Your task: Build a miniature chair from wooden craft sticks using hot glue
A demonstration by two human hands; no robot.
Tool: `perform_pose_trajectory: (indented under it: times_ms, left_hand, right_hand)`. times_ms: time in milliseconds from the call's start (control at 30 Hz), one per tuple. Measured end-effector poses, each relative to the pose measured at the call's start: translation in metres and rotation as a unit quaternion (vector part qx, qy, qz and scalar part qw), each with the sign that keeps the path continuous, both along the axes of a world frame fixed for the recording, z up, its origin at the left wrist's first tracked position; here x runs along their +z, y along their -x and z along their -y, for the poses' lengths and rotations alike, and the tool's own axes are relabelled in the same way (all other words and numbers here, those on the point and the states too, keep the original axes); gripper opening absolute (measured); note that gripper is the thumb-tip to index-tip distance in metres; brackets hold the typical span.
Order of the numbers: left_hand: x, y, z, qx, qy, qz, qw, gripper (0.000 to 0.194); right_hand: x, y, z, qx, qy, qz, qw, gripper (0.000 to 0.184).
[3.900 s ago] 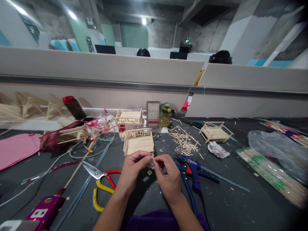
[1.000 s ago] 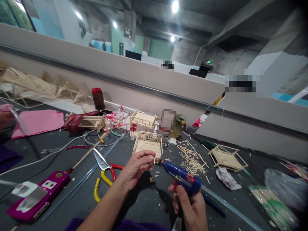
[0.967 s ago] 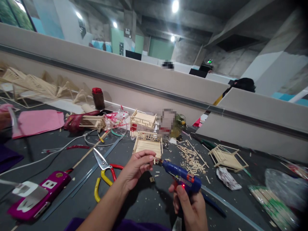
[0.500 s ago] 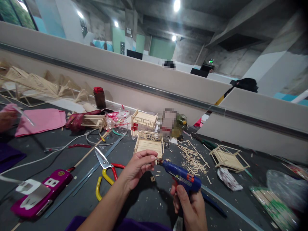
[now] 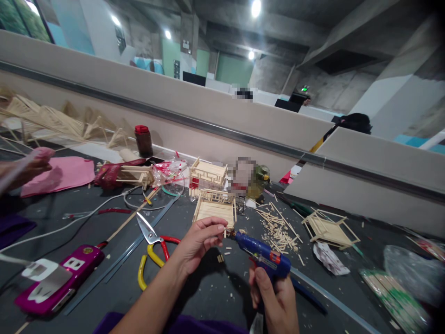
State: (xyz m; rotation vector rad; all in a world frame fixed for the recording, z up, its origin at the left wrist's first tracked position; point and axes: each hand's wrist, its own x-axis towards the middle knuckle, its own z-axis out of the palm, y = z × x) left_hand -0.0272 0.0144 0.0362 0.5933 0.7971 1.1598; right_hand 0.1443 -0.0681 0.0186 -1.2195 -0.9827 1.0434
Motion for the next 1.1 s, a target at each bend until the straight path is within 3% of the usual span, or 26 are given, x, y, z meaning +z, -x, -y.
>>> perform_pose_trajectory:
  times_ms: [1100]
  left_hand:
    - [0.0045, -0.0002, 0.0017, 0.014, -0.001, 0.007, 1.0, 0.034]
  right_hand:
    - [0.004, 0.0014, 0.0009, -0.007, 0.001, -0.01, 1.0, 0.047]
